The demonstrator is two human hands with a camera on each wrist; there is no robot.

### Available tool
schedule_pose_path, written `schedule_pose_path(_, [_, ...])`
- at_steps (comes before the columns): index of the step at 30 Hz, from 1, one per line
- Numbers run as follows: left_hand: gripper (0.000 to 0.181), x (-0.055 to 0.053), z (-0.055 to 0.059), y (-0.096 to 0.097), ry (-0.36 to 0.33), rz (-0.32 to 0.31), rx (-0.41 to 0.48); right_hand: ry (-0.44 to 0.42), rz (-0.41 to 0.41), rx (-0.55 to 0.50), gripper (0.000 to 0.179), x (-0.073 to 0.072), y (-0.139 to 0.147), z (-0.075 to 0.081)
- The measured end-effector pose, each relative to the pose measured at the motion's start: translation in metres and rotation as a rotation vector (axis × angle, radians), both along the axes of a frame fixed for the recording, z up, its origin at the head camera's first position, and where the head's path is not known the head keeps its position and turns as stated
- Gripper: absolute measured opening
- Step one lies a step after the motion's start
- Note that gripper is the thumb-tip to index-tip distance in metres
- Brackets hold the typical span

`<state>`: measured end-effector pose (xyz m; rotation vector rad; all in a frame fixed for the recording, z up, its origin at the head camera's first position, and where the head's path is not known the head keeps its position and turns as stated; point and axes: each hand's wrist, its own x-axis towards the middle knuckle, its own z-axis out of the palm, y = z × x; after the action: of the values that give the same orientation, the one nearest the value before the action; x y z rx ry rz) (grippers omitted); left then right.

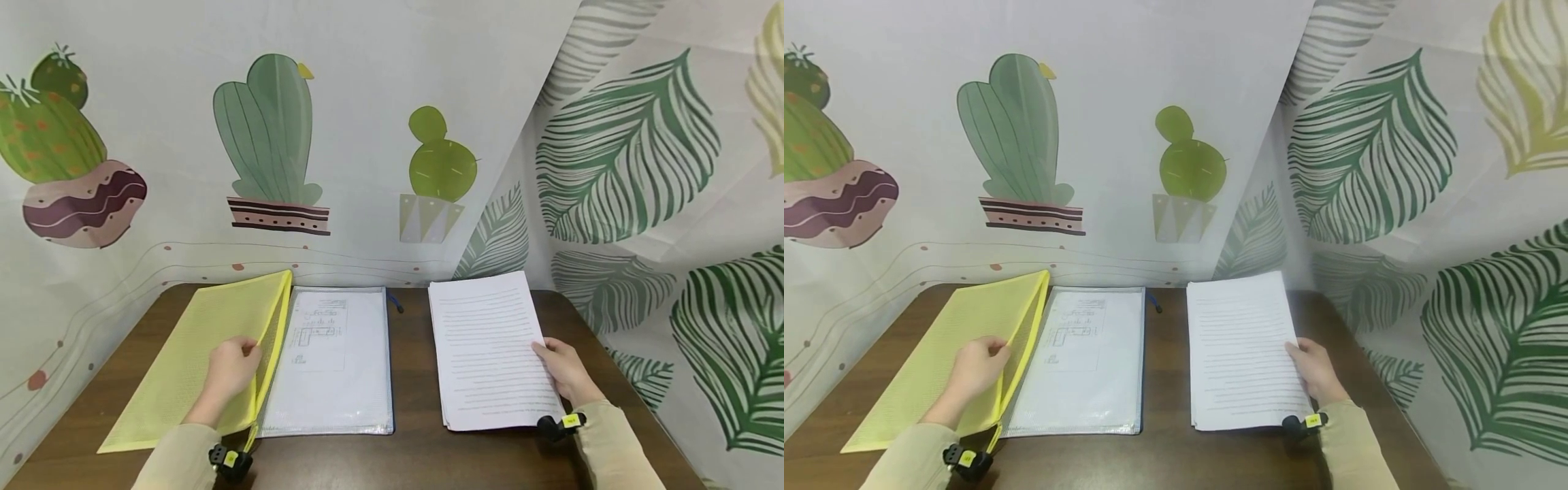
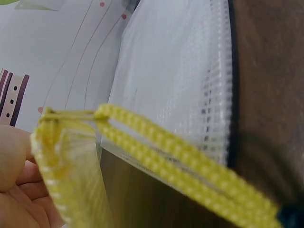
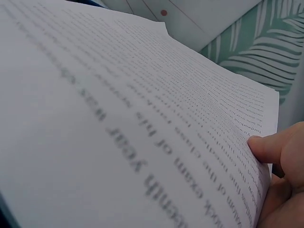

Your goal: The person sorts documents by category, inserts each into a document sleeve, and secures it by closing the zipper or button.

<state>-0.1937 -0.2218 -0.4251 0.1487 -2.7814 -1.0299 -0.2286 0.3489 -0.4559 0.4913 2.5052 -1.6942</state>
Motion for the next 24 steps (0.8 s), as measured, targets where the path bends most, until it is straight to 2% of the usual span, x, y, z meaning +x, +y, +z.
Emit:
schedule_pose_path(10, [0.029,-0.002,0.0,0.01,0.014,-0.004,0.018,0.028,0.005,-0.101,0.053,-0.004,-0.011,-0.004])
schedule_pose_path(24, [0.027,-0.003,0.002,0.022,-0.001,-0.02,0.061,0.029,0.018,-0.185,0.049,-0.007,-0.033,-0.004])
